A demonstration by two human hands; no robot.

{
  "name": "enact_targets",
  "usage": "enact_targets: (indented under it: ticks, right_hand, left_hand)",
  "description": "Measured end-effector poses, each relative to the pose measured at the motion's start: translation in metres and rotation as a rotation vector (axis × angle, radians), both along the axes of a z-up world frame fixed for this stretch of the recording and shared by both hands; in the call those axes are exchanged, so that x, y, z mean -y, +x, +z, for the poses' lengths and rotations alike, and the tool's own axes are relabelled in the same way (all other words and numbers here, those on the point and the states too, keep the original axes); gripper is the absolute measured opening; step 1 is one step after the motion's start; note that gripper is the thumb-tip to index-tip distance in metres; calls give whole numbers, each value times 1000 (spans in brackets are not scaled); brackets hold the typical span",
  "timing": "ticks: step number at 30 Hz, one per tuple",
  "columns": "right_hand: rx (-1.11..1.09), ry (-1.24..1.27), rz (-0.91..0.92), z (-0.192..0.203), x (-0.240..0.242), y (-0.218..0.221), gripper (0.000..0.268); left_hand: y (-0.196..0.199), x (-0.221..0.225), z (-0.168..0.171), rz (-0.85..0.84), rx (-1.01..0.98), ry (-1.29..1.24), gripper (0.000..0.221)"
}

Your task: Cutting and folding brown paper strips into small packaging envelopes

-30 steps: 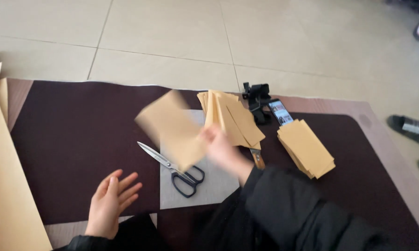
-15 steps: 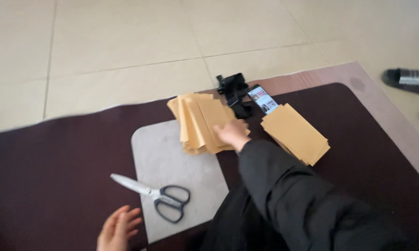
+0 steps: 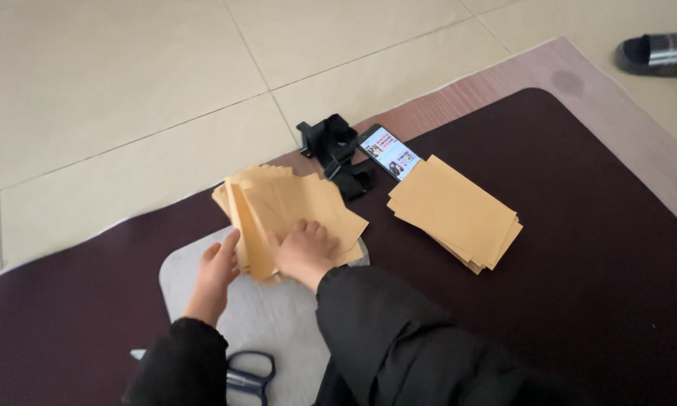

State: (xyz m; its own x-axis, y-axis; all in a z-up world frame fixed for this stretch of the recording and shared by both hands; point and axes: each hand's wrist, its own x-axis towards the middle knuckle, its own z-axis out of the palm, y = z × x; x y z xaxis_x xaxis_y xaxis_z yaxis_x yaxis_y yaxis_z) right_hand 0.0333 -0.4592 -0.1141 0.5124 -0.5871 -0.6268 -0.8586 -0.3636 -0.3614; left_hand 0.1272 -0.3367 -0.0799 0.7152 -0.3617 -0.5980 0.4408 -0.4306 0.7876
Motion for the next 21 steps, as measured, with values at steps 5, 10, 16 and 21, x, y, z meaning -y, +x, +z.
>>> enact_targets:
  ticks: [5, 10, 16, 21]
  right_hand:
    - [45, -13, -15, -20, 6, 8, 81]
    - [54, 22, -89, -24, 19, 15, 83]
    - [-19, 45, -25, -58, 22, 19, 81]
    - [-10, 39, 10, -62, 20, 17, 80]
  left_hand:
    - [12, 39, -8, -157, 1, 186, 99]
    - [27, 57, -40, -186, -26, 323, 122]
    - [29, 64, -90, -117, 53, 313, 113]
    - [33, 76, -137, -104, 198, 397, 87]
